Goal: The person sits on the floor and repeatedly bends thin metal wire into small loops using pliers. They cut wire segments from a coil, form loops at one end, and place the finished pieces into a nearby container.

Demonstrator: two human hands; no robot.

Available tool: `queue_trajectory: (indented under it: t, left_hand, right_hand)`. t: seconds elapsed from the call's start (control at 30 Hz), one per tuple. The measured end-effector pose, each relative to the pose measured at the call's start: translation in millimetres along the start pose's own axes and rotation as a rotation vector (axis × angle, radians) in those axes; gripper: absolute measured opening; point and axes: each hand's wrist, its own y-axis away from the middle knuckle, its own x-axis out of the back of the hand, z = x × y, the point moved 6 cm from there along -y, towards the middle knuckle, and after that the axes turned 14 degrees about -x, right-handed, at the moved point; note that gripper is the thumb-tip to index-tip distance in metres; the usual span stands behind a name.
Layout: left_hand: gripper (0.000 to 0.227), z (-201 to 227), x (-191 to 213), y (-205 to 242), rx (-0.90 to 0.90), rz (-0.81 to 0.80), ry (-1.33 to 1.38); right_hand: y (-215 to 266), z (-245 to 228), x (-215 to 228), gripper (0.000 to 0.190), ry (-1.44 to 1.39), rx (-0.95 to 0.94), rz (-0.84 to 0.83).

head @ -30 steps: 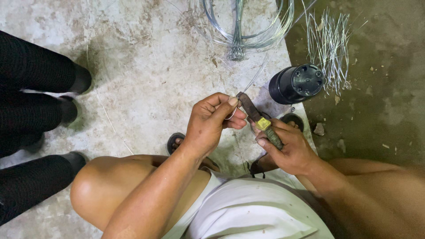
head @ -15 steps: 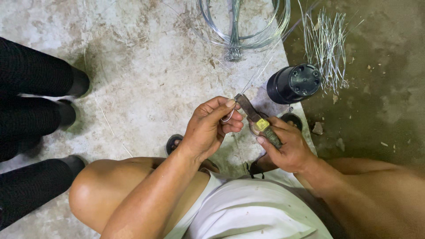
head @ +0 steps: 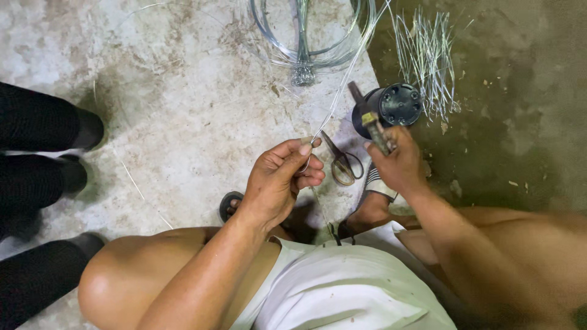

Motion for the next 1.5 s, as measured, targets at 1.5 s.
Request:
queue_trajectory:
  t: [1.5]
  left_hand:
    - [0.018, -19.9, -21.8, 7.0, -0.240, -0.118, -0.878]
  right_hand:
    - [28.8, -32.8, -37.9, 0.023, -0.567, -0.054, -0.597]
